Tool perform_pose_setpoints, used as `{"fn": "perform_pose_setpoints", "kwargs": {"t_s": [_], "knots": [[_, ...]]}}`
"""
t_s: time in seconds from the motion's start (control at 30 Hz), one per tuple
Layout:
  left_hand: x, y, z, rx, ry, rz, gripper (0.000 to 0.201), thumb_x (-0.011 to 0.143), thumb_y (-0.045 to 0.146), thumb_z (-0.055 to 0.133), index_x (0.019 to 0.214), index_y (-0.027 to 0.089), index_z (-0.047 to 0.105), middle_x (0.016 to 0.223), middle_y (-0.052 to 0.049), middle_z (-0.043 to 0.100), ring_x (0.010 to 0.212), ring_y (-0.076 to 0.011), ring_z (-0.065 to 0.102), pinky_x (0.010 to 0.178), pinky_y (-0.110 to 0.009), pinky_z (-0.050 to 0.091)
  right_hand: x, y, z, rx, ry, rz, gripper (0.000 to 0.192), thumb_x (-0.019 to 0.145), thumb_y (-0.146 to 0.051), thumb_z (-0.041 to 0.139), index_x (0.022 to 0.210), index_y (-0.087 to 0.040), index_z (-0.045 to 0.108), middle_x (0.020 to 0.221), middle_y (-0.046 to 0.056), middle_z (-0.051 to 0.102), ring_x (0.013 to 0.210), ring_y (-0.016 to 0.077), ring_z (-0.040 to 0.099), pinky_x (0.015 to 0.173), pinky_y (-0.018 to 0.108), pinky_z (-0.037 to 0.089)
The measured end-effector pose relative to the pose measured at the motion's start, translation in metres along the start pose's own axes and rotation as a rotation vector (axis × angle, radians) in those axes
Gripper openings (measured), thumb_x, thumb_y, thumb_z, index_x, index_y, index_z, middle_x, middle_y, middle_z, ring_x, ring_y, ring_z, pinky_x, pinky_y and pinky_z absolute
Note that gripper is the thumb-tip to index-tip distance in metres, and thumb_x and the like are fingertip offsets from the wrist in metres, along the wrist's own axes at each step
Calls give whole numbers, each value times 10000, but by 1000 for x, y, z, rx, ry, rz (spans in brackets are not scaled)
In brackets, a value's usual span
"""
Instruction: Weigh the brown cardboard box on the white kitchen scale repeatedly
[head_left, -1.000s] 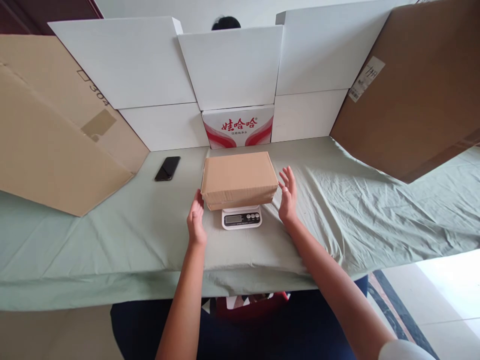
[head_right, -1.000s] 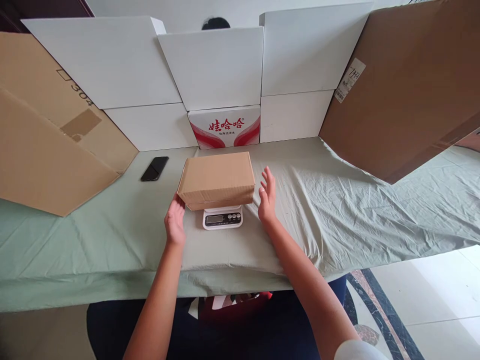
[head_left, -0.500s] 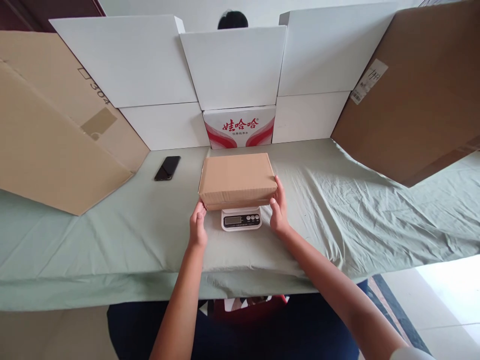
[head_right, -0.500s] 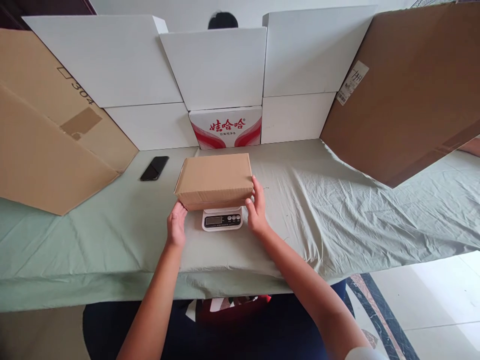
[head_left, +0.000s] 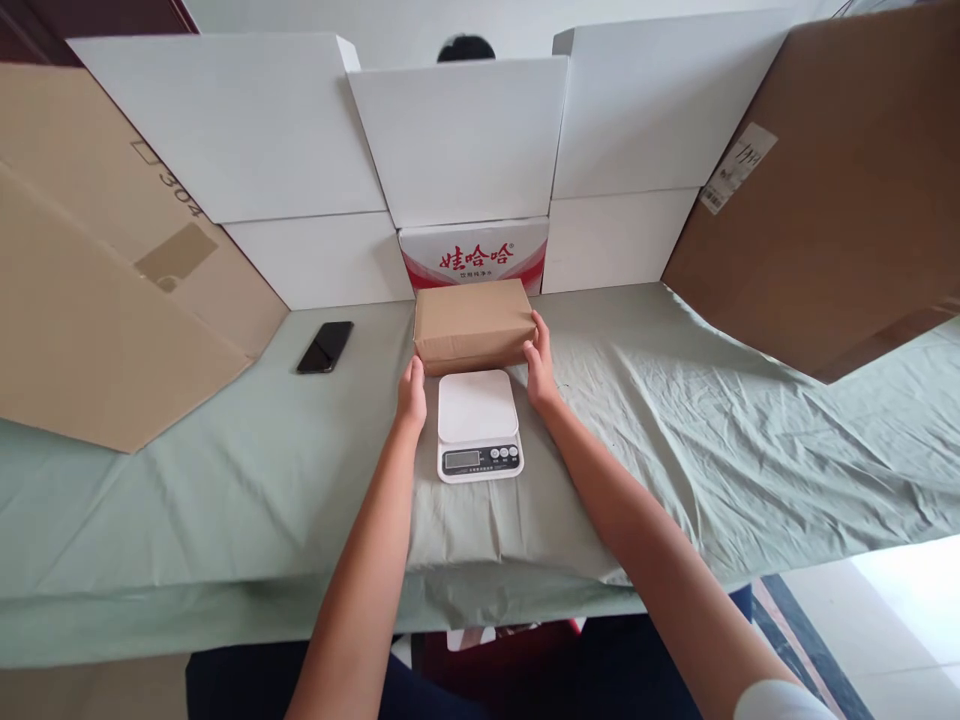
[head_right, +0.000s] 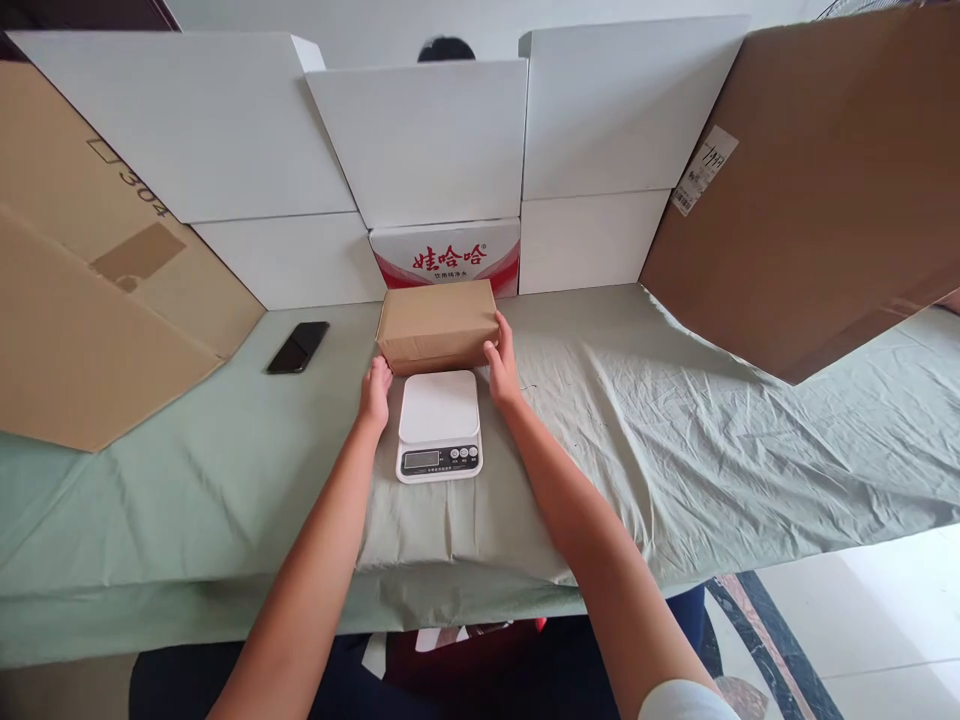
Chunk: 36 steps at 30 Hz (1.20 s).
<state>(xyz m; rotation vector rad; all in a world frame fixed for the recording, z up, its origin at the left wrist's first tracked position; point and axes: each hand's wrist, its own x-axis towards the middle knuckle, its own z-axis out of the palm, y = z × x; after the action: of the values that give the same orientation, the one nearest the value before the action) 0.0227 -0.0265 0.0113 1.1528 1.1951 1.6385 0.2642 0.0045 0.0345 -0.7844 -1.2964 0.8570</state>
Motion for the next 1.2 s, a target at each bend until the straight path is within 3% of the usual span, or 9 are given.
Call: {"fn": "perform_pose_setpoints", "kwargs": {"t_s": [0.13,0.3,0.53,0.73,0.87,1.03,1.2], "knots": [[-1,-13,-2,-39,80,-38,895,843,884,548,1376,179,689,1516,-174,648,1533,-348,492,1288,-461,367,-4,8,-1,-9,-17,4,793,933,-743,518,1586,-311,388,1739,53,356,1652,303,263,1388,535,167],[3,-9,0,-43,79,-27,891,871,879,505,1363,163,702,1510,-193,649,1521,-341,510,1277,-469,380,-1,7,-1,-23,-36,44,873,900,-776,547,1600,-286,365,1752,81,341,1660,297,259,1388,550,162],[10,-1,-8,-37,140,-18,987,899,895,400,1566,182,546,1707,-158,411,1613,-298,355,1310,-411,309,0,13,-12,-75,-18,87,869,981,-748,427,1696,-374,103,1835,-6,74,1715,225,84,1378,566,174],[8,0,-3,-44,94,-63,1005,863,913,450,1510,159,602,1620,-188,538,1554,-334,463,1281,-439,371,-2,15,-9,-64,-97,74,904,963,-745,488,1694,-354,128,1795,40,262,1680,258,236,1370,602,184],[8,-3,1,-50,102,-73,992,844,916,489,1454,147,640,1552,-210,607,1516,-353,513,1265,-462,400,-3,13,-6,-108,-112,55,987,935,-781,508,1699,-279,137,1801,79,231,1690,291,192,1386,579,157],[5,0,2,-45,99,-28,921,841,907,518,1391,188,686,1544,-179,624,1526,-347,502,1267,-464,392,-3,12,-4,-115,-112,46,968,897,-814,531,1670,-304,248,1802,43,234,1698,296,141,1400,556,127],[1,13,5,-56,53,84,888,848,876,560,1402,194,684,1571,-165,601,1545,-332,478,1267,-428,386,-4,6,-1,-87,-79,-13,996,905,-791,532,1688,-291,176,1802,61,219,1681,296,212,1393,555,176]]}}
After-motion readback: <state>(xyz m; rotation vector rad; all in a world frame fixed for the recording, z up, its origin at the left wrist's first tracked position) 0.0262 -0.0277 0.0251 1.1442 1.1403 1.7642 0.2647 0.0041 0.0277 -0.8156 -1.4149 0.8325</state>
